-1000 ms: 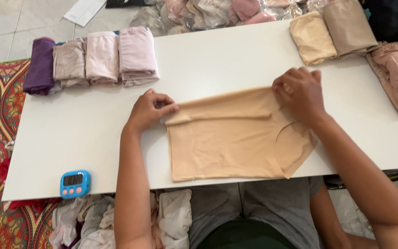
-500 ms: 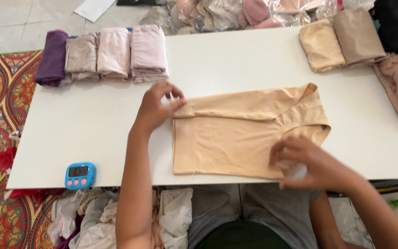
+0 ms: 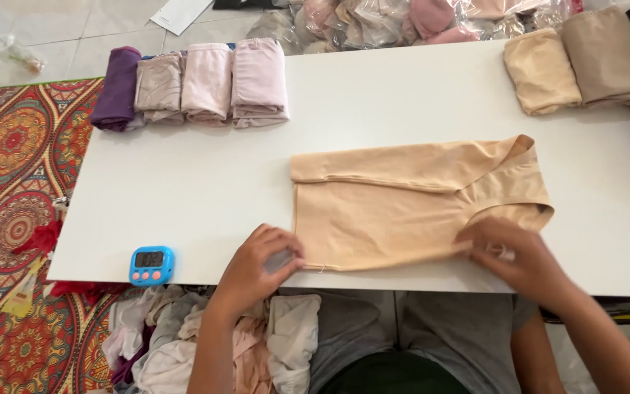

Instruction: Folding and rolling individual pieces of underwear on a white table for organization and storage.

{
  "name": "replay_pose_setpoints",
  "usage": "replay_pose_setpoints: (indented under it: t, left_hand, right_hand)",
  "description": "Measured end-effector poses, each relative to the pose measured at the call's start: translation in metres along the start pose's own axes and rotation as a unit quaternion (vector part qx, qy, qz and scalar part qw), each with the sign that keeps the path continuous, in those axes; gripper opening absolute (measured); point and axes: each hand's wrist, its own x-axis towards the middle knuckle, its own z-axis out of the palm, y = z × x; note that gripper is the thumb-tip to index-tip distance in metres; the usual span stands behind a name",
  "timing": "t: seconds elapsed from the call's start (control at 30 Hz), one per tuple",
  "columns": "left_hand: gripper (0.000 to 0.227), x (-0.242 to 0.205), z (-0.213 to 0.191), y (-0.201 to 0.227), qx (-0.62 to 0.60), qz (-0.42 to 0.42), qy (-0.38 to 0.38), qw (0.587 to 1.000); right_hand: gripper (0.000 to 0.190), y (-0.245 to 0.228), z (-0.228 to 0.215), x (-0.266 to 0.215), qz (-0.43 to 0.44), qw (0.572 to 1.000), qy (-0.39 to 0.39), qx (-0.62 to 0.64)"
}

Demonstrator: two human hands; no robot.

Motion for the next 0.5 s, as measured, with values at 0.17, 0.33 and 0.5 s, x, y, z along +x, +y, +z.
replay_pose_setpoints:
  t: [0.17,0.33,0.5]
  left_hand:
    - [0.015,0.022,0.002,0.008,0.095,-0.002,-0.031,0.995]
    - [0.010,0.050,-0.009,0.029,-0.031,-0.114,0.013,0.993]
    - [0.060,0.074,-0.009,0.023,-0.094,-0.171,0.090,0.977]
  right_hand:
    - [0.012,-0.022,-0.008,0.032,0.056,0.996,0.042,-0.053]
    - [0.011,-0.005,-0.014,0.055,0.102,0.990,0.078,-0.057]
    - [0.033,-0.020,-0.015,0.080,0.242,0.964,0.054,-0.101]
